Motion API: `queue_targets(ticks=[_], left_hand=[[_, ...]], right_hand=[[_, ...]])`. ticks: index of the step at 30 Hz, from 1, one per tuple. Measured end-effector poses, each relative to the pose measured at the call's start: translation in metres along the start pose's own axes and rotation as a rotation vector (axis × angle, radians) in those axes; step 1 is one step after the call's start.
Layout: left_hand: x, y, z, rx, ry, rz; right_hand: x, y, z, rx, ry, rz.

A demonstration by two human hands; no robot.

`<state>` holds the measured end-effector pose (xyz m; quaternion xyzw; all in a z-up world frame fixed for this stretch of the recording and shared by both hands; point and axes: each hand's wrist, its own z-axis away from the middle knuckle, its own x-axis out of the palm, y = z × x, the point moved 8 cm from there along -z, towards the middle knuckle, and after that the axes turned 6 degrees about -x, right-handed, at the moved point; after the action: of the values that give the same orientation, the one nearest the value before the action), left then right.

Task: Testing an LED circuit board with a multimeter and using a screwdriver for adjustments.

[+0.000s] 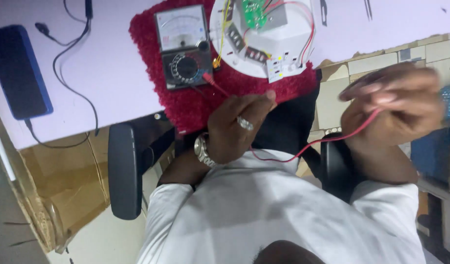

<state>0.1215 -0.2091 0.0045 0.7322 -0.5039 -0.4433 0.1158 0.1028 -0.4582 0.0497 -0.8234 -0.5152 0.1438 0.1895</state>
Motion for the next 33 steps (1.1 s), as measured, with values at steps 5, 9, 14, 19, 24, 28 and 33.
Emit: queue_targets(ticks=[5,9,14,19,24,28,33], left_hand=[[0.002,0.027,0.0,0.417,0.117,-0.208],[0.004,0.037,-0.02,0.502,0.434,-0.24],[0.007,0.021,-0.006,0.379,0.619,-0.04],[0.002,0.02,0.009,0.409,0.387,-0.007],[0.007,0.023,0.001,0.438,0.217,0.0],[0.005,0.033,-0.024,0.342,-0.008,0.088],[0.034,0.013,-0.009,0.125,-0.241,0.176]], right_hand=[[0.022,0.03,0.026,0.143,-0.714,-0.461],[0.036,0.021,-0.018,-0.069,-0.578,-0.436],[0.031,0.012,0.014,0.044,-0.493,-0.285],[0.033,-0.014,0.058,0.031,-0.373,-0.062],[0.029,-0.005,0.073,-0.342,-0.254,0.073],[-0.007,0.005,0.077,-0.361,-0.25,0.258],[-0.02,0.009,0.067,-0.264,-0.179,0.259]])
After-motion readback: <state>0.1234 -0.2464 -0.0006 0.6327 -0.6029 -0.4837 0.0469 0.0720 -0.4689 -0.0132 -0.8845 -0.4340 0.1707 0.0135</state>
